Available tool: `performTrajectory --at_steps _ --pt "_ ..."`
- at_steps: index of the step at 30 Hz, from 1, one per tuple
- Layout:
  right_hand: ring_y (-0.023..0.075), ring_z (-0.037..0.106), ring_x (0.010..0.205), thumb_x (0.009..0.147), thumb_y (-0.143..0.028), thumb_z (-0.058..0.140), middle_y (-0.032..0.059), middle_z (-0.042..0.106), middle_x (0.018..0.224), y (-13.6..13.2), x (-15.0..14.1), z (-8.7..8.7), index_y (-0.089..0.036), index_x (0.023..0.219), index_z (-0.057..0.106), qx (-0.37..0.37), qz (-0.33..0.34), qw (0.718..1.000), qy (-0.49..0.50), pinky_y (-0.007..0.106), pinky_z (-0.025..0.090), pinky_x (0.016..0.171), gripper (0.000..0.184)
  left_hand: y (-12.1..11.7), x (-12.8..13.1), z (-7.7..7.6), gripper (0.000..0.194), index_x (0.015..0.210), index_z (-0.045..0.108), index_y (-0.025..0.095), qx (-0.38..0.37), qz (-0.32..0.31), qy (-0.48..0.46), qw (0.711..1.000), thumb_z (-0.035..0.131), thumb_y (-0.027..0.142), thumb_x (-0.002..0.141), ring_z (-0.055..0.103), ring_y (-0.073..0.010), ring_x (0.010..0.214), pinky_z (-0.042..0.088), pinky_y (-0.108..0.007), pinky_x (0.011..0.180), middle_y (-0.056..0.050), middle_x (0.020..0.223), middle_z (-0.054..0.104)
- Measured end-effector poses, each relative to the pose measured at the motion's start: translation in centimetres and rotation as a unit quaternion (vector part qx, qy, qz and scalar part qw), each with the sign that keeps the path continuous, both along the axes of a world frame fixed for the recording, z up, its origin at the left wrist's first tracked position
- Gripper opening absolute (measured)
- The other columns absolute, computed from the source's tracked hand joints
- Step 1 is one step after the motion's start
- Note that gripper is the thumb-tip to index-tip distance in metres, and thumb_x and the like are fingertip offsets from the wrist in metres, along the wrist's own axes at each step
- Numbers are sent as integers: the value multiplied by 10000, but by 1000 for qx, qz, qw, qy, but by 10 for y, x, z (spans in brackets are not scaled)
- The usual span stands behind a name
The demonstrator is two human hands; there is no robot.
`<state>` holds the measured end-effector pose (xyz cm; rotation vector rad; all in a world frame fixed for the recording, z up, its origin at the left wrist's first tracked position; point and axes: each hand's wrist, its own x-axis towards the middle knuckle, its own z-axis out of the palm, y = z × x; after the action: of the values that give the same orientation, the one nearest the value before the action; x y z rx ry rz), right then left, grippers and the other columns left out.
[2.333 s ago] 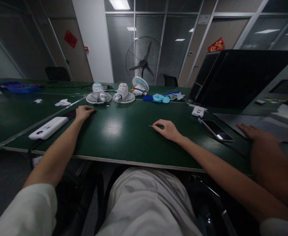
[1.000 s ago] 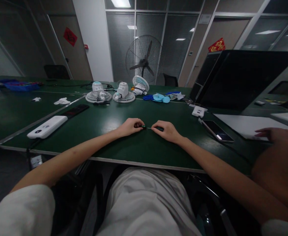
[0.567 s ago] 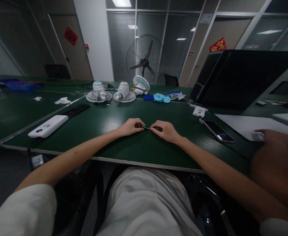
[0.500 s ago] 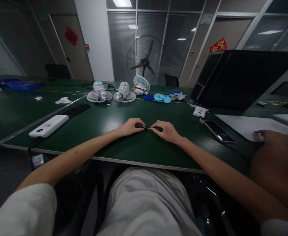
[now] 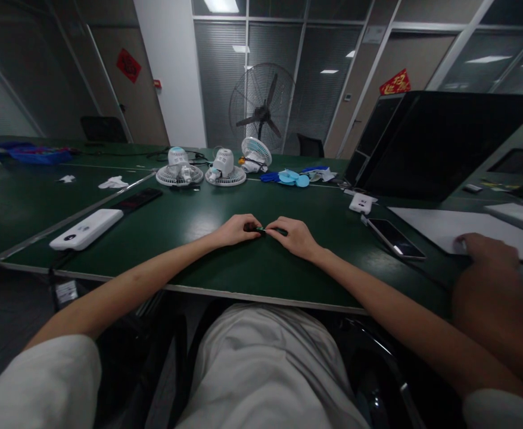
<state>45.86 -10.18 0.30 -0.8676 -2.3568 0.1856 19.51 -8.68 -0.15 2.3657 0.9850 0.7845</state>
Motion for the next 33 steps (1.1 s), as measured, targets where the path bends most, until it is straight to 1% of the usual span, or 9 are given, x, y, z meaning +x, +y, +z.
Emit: performTrajectory --at_steps 4,8,13,18,22,26,29,31,33 --pt "231 720 928 1056 -441 618 62 772 1054 2 -1 -2 -270 1095 787 -10 0 999 34 358 539 839 243 1 0 2 359 1148 749 177 -23 15 2 1000 768 413 877 619 -187 816 485 -312 756 -50 956 706" --pt "235 723 953 1056 -449 616 57 777 1063 2 1 -1 -269 1094 783 -26 12 998 51 373 548 879 249 4 -2 2 349 1101 764 177 -41 14 5 999 773 434 865 621 -192 810 472 -310 724 -60 955 719" --pt "244 722 967 1057 -426 609 74 781 1074 4 3 2 -238 1102 765 -21 -35 993 112 378 552 843 248 6 -3 0 356 1129 768 174 -60 8 4 998 767 414 866 646 -200 831 480 -314 731 -72 1012 737" --pt "247 730 944 1049 -430 617 69 788 1046 6 4 1 -240 1074 769 -30 -37 995 82 385 558 841 245 4 -1 0 339 1130 777 185 -31 14 5 999 737 417 886 647 -214 881 500 -333 778 -81 1043 719" --pt "252 731 937 1046 -417 620 69 787 1042 6 5 0 -243 1082 768 -25 -47 995 80 397 563 847 231 -2 0 5 333 1170 758 192 -23 21 -20 999 690 424 941 652 -226 968 510 -341 827 -88 1128 724" --pt "254 730 940 1043 -392 624 70 788 1050 8 7 -1 -243 1082 762 -19 -61 994 88 392 560 819 207 -20 3 14 347 1252 718 204 -21 -41 -34 998 648 432 1000 655 -222 1056 504 -325 887 -81 1227 723" --pt "258 731 941 1040 -402 630 72 790 1049 9 7 -3 -241 1058 762 -16 -66 993 92 387 554 803 210 -31 7 16 326 1274 702 229 -7 -95 6 995 637 420 1018 671 -223 1079 489 -329 956 -71 1226 732" --pt "259 732 944 1041 -415 628 72 790 1053 9 8 -4 -245 1059 762 -17 -66 994 91 386 554 799 217 -30 5 16 303 1271 706 251 21 -103 42 994 632 408 1022 676 -232 1097 471 -342 1003 -70 1222 737" --pt "256 732 943 1044 -419 624 68 789 1052 9 8 -3 -250 1075 763 -19 -66 994 88 386 555 804 221 -21 -4 16 300 1272 711 261 51 -89 74 992 630 397 1017 672 -245 1112 457 -357 1033 -77 1228 737"
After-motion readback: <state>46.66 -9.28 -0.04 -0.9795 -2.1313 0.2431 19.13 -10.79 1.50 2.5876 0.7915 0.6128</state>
